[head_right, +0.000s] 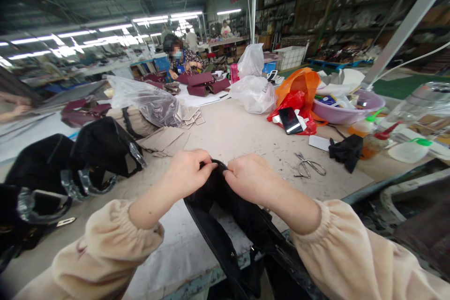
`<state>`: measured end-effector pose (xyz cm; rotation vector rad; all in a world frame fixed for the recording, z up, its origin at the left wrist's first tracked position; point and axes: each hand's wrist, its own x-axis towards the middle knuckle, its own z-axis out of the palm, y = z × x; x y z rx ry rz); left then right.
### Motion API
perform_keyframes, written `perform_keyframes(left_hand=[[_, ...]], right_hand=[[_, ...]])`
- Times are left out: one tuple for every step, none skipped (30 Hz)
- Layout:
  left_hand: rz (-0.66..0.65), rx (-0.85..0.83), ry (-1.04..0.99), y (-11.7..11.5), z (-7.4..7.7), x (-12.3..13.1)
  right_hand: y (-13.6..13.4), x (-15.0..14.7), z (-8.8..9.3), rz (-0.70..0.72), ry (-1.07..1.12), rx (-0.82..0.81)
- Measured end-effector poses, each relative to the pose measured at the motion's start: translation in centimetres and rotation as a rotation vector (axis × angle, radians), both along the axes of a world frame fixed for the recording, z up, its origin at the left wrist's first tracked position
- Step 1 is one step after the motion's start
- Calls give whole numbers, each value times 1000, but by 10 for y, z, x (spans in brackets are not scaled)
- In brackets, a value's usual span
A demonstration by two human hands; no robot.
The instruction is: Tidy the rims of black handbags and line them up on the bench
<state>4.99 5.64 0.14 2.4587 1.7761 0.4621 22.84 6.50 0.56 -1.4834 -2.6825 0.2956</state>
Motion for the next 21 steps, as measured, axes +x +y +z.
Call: perform_keyframes(left_hand=[[15,-3,-6,1,0,1],[25,-6,-9,1,0,2],[30,-10,-7,2,0,3],[37,-13,-3,2,0,4],[44,-18,5,3,0,5],[56,-22,14,3,0,6],[67,-24,22,4,0,7],[79,-22,28,4,0,7],[87,-17,31,5,0,8],[93,-10,32,5,-1,9],[98,-2,31,5,-2,9],[101,5,30,6,-3,9],[101,11,30,6,-3,9],[102,17,31,6,-4,9],[101,21,32,5,-5,9],[101,24,33,5,-5,8],[102,26,34,5,-6,7],[105,25,34,4,-6,7],[110,23,34,3,-6,6],[114,21,34,2,-6,5],[118,19,34,2,-6,4]], right_hand=[[0,0,-1,2,8,-4],[1,0,-2,5,14,-8],[1,1,-3,7,18,-9],[1,1,-4,11,20,-8],[2,1,-5,14,21,-2],[2,1,-5,15,21,4],[3,1,-6,16,20,7],[3,1,-6,15,20,9],[3,2,-6,13,22,8],[3,2,-7,11,26,5],[3,1,-7,9,31,4],[3,1,-7,9,39,6],[3,1,-7,11,49,11],[2,1,-8,10,58,18],[2,1,-8,10,65,23],[2,1,-8,8,67,26],[1,1,-8,8,66,26],[1,1,-7,8,61,24],[1,0,-7,7,53,22],[1,-1,-6,5,43,21],[1,-2,-5,3,31,21]])
